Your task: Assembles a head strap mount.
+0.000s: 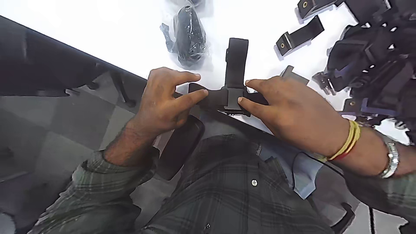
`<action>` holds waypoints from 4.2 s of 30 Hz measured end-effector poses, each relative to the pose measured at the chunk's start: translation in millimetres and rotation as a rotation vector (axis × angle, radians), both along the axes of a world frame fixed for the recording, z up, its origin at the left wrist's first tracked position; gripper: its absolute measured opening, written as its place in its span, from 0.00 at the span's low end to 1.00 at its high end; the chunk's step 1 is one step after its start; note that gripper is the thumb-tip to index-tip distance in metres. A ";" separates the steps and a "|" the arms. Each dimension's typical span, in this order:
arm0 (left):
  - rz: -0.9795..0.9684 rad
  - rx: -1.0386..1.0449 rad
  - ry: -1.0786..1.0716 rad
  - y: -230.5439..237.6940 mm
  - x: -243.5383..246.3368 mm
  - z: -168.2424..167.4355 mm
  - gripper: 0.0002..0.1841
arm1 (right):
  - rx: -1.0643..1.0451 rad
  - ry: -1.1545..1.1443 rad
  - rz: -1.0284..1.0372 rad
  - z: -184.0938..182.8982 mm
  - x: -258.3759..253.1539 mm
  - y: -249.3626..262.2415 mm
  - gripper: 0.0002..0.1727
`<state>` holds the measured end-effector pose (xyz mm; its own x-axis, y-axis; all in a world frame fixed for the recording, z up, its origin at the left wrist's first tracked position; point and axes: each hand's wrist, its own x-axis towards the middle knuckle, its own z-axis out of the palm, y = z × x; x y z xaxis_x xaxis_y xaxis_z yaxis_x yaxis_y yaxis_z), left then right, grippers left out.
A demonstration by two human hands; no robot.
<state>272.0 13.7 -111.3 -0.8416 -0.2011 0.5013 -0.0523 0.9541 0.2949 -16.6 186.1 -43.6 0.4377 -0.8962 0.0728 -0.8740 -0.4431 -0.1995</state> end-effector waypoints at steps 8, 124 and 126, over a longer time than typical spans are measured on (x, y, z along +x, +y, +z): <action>-0.230 -0.019 -0.109 -7.3 -37.2 50.9 0.19 | -0.075 -0.005 0.005 -0.4 1.8 -2.1 0.18; 0.064 0.148 0.096 37.6 -80.9 -1.7 0.18 | 0.112 -0.026 -0.182 38.8 -1.3 -84.5 0.11; 0.112 0.143 0.124 40.0 -80.5 -3.9 0.17 | 0.044 -0.037 -0.118 35.2 1.2 -73.8 0.12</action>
<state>191.5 53.7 -115.2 -0.7440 -0.3660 0.5591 -0.1103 0.8925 0.4374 -15.3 112.2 -8.4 0.3268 -0.9440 0.0463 -0.9113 -0.3277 -0.2493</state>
